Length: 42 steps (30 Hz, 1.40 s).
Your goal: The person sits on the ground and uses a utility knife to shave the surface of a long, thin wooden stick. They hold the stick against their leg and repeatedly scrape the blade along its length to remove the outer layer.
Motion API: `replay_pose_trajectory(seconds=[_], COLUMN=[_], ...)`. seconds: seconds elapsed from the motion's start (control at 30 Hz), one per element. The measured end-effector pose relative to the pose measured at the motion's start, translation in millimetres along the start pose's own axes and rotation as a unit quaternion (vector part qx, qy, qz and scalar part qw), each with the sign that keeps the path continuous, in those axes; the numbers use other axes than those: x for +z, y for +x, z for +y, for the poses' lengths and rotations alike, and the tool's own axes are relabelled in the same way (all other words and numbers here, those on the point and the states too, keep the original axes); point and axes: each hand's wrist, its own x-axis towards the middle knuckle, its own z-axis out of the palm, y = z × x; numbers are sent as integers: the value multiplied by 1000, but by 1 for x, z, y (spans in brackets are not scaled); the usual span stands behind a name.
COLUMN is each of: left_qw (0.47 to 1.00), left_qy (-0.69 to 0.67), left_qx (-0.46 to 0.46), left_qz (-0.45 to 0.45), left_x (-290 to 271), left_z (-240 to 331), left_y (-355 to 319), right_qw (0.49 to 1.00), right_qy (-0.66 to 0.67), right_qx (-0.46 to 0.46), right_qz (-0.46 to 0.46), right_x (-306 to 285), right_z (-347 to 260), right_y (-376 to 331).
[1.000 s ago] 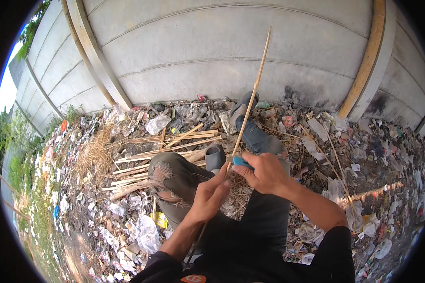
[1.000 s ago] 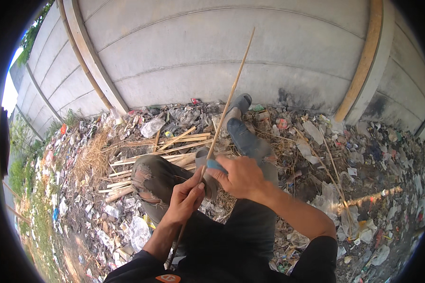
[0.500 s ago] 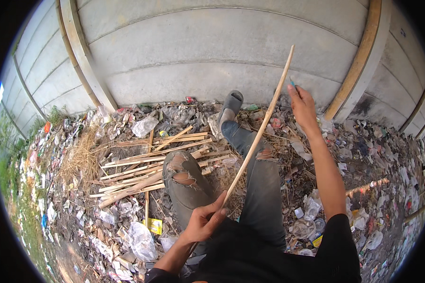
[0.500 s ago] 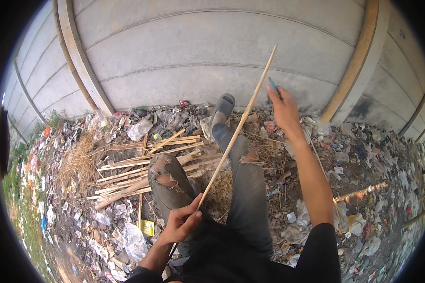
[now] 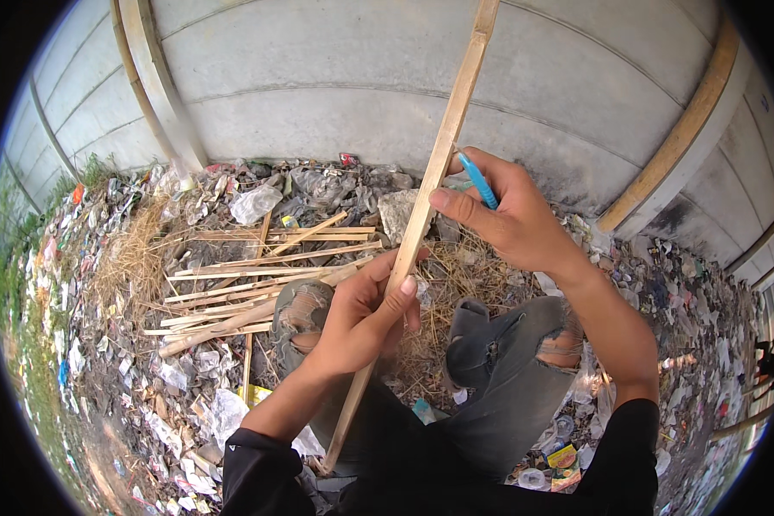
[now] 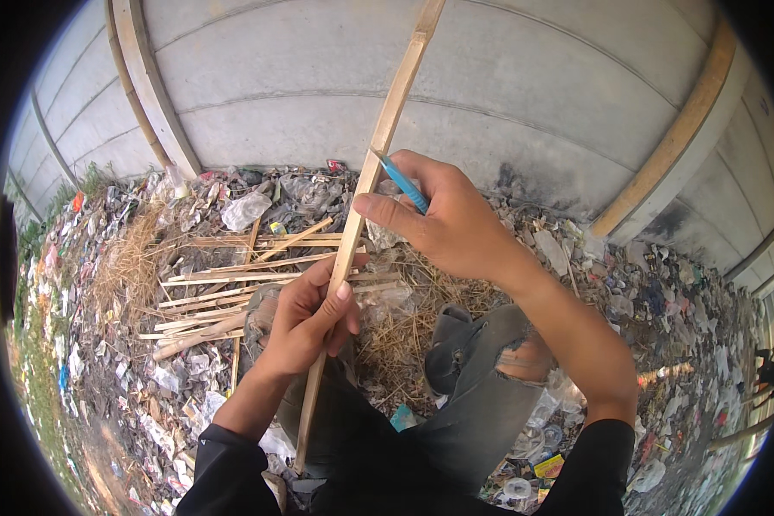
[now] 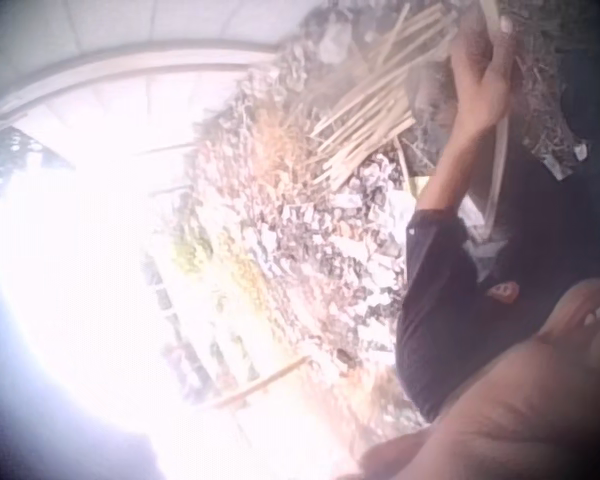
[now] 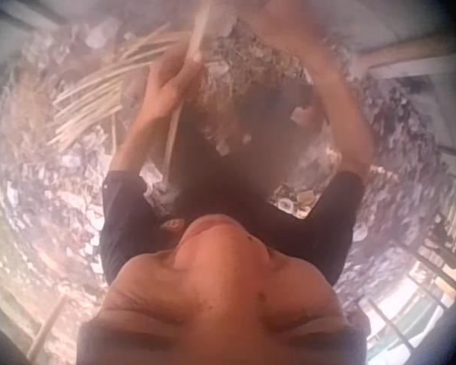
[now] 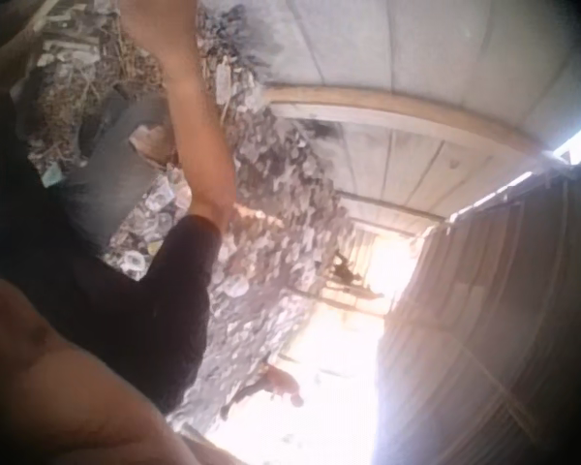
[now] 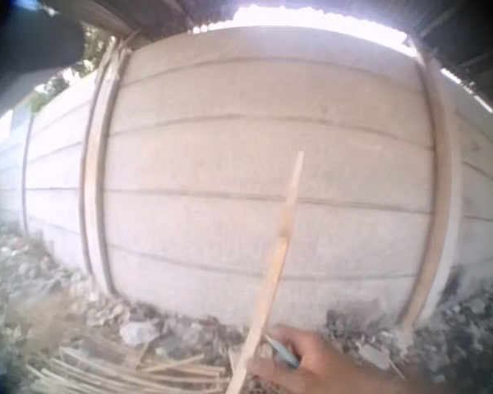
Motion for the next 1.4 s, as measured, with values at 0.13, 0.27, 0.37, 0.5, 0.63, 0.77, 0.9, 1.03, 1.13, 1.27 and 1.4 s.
replay_pose_trajectory(seconds=[0.13, 0.27, 0.37, 0.5, 0.63, 0.77, 0.9, 1.03, 1.13, 1.27, 1.4], left_qw=[999, 996, 994, 991, 990, 994, 989, 986, 989, 987, 968], left_qy=[16, -35, -55, -58, -56, -6, 89, 101, 58, 83, 247], left_qx=[-10, -23, -56, -106, -118, -107, -118, -96, -82, -132, -28], left_qz=[-35, -82, -77, -57, -49, -11, -3, -93, -109, -41, -39], left_x=[0, -2, -2, -2, 2, 3, -8, -5, -9, -23, -37], left_z=[-2, -22, -51, -70, -74, -83, -92, -95, -106, -93, -106], left_y=[45, 86, 105, 113, 133, 145, 154, 133, 115, 115, 98], right_qw=[997, 992, 992, 984, 982, 978, 965, 954, 955, 979, 983], right_qy=[46, 67, -55, -160, -183, -203, -260, -219, -208, -193, -181], right_qx=[50, 83, 81, 80, 52, 25, 30, 140, 170, 62, 13], right_qz=[36, 71, 78, 23, -19, -45, 14, 149, 126, -13, -11], right_x=[-16, -34, -41, -30, -23, -20, -15, -90, -90, -6, 2], right_z=[33, 80, 118, 146, 156, 170, 201, 246, 234, 190, 195], right_y=[15, 21, 14, -9, -14, -9, 3, 29, 26, -5, 4])
